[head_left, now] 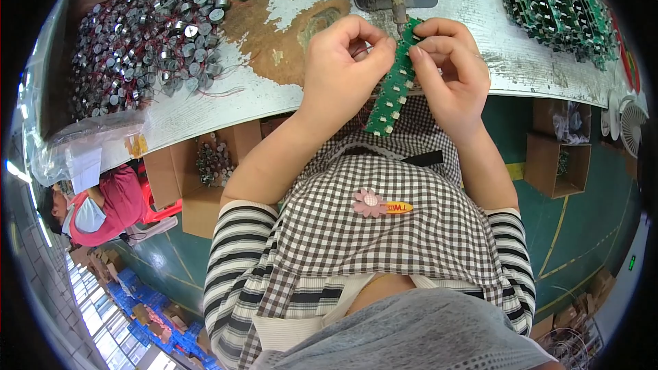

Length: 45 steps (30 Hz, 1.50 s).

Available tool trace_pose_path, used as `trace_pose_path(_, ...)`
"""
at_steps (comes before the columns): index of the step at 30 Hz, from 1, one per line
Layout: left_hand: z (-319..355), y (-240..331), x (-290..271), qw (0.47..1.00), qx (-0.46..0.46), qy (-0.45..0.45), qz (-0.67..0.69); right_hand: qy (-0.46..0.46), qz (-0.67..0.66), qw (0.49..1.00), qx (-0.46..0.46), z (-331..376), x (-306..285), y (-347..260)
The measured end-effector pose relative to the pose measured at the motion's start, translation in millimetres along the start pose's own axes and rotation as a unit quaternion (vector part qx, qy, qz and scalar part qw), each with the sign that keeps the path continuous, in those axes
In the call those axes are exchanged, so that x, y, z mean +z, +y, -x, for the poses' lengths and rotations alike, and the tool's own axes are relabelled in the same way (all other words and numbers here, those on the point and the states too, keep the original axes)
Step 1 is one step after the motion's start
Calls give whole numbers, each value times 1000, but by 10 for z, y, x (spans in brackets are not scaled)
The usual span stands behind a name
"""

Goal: The person solders small motor wires onto a printed circuit board using a soldering iron and solder wire.

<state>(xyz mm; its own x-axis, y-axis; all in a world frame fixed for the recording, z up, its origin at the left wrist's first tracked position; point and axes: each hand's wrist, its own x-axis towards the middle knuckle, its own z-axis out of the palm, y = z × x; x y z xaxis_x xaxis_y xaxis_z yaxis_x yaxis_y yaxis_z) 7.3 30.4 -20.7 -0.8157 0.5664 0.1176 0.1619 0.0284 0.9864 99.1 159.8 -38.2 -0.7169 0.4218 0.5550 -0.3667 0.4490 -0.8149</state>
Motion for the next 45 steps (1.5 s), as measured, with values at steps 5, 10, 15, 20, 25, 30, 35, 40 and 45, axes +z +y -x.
trace_pose_path(5, -63, 57, -12, 1000, -12, -3, 6, -4, 26, 999, -46, -65, -3, 27)
trace_pose_path(10, 13, 32, -40, 999, -33, 0, -7, 4, -25, 1000, -10, 16, 47, 6)
trace_pose_path(15, -21, 56, -130, 996, -16, -71, -54, 5, -51, 997, 58, 64, 31, 0)
trace_pose_path(20, -546, 40, -809, 892, 276, 121, -336, 24, -56, 996, 64, 91, 0, 101)
trace_pose_path(25, -997, -229, -1379, 756, 111, 97, -638, 24, -70, 996, 50, 64, 43, 140)
trace_pose_path(30, -1112, -267, -1462, 876, 93, 75, -468, 29, -47, 998, 41, 53, 20, 156)
trace_pose_path(35, -752, -278, -1361, 948, 96, 85, -291, 26, -59, 997, 51, 39, 39, 131)
trace_pose_path(40, -310, -262, -1149, 997, 51, 48, -32, 33, -82, 995, 39, 43, 30, 155)
trace_pose_path(45, -112, -136, -1096, 989, 45, 110, -88, 27, -81, 996, 26, 61, 16, 166)
